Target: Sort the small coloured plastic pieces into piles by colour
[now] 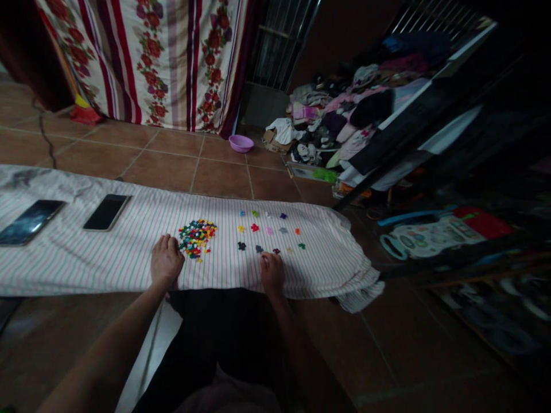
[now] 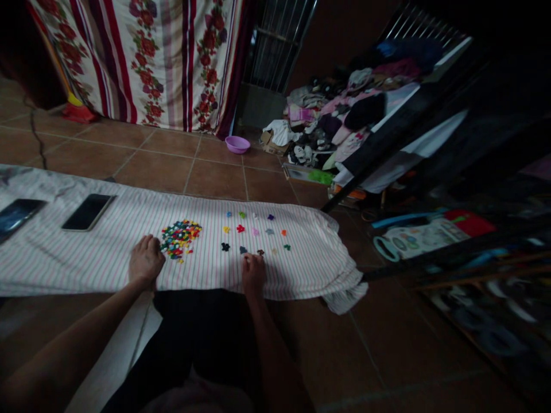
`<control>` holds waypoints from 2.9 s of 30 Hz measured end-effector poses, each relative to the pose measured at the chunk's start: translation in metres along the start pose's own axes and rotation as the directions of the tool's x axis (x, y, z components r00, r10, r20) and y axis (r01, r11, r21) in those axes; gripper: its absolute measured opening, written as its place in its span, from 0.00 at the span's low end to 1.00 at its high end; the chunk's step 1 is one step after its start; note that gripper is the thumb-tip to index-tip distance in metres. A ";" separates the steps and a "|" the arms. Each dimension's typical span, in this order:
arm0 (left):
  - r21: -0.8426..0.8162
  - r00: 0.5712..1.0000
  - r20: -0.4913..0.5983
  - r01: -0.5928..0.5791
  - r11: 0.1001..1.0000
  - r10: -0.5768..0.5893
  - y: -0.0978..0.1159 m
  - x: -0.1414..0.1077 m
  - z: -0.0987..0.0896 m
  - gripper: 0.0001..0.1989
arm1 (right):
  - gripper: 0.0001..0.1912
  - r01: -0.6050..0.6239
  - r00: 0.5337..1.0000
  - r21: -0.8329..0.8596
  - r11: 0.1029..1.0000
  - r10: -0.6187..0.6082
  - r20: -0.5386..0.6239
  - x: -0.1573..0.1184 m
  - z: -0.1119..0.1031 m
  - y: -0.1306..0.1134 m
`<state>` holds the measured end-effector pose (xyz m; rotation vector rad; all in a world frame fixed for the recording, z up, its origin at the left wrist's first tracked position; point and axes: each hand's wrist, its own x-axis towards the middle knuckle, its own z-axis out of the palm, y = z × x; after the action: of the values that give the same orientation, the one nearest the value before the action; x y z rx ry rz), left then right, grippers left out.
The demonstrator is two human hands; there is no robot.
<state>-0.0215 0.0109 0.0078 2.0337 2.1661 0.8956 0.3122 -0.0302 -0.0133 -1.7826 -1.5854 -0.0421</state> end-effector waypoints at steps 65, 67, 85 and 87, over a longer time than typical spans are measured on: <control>0.075 1.000 0.011 -0.001 0.997 0.000 0.000 0.000 0.002 0.17 | 0.16 0.088 0.927 0.243 0.966 -0.169 0.335 0.000 0.062 -0.135; 0.059 1.000 0.005 0.003 0.998 -0.004 0.000 -0.001 0.003 0.17 | 0.17 0.098 0.917 0.210 0.973 -0.170 0.362 0.001 0.068 -0.138; 0.037 1.000 0.008 0.013 0.999 -0.014 0.001 -0.001 0.001 0.17 | 0.13 0.143 0.914 0.118 0.983 -0.177 0.364 -0.005 0.077 -0.144; 0.043 1.000 0.010 0.006 0.999 -0.006 0.001 0.000 0.000 0.16 | 0.11 0.144 0.913 0.111 0.983 -0.175 0.368 -0.005 0.077 -0.144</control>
<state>-0.0199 0.0107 0.0079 2.0450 2.2036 0.8438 0.1529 0.0011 -0.0009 -1.6616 -1.9727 0.3029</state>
